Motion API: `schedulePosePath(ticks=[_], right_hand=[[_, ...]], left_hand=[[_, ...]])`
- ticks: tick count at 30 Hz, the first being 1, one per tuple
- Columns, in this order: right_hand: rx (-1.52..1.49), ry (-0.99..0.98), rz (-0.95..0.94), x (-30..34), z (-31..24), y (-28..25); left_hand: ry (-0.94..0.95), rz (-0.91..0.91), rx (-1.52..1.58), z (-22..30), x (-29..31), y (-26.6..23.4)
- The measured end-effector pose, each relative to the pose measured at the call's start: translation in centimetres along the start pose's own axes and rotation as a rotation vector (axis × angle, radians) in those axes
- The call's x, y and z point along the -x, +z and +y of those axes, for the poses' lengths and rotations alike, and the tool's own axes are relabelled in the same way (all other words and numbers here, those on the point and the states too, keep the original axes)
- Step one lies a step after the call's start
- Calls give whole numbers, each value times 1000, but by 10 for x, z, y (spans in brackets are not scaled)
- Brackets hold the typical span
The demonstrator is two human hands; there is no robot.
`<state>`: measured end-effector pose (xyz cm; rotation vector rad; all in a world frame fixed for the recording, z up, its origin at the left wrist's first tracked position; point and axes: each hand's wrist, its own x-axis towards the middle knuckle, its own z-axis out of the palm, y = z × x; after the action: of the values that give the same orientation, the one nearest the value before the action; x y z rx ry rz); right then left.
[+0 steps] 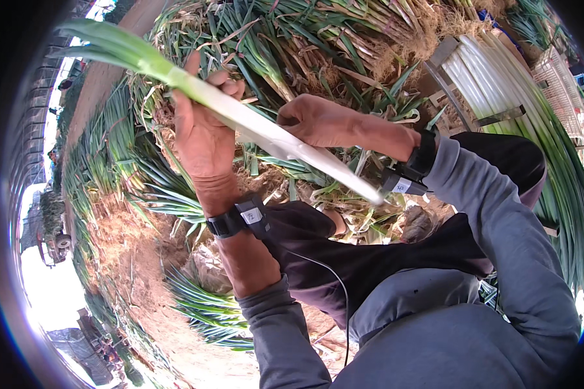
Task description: The person peels the outer layers and roots from leeks by hand one at a time and places the cleaned leeks onto a metal stand.
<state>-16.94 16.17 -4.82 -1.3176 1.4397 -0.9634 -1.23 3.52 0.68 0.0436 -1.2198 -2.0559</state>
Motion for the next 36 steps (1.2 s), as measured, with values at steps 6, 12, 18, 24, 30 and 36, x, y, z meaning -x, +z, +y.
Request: schedulePosePath(ticks=[6, 12, 18, 24, 30, 36], right_hand=[[340, 102, 135, 5, 45, 5], [698, 142, 110, 70, 154, 33], [945, 343, 101, 120, 221, 38], [1039, 334, 130, 151, 247, 24], [1113, 267, 184, 162, 248, 7], [1004, 327, 127, 199, 257, -23]], left_hand=[[108, 120, 182, -12, -7, -11], [193, 101, 289, 25, 4, -34], [212, 170, 204, 14, 5, -31], [287, 263, 140, 9, 14, -23], [363, 411, 104, 23, 18, -17], [477, 492, 102, 84, 28, -35]])
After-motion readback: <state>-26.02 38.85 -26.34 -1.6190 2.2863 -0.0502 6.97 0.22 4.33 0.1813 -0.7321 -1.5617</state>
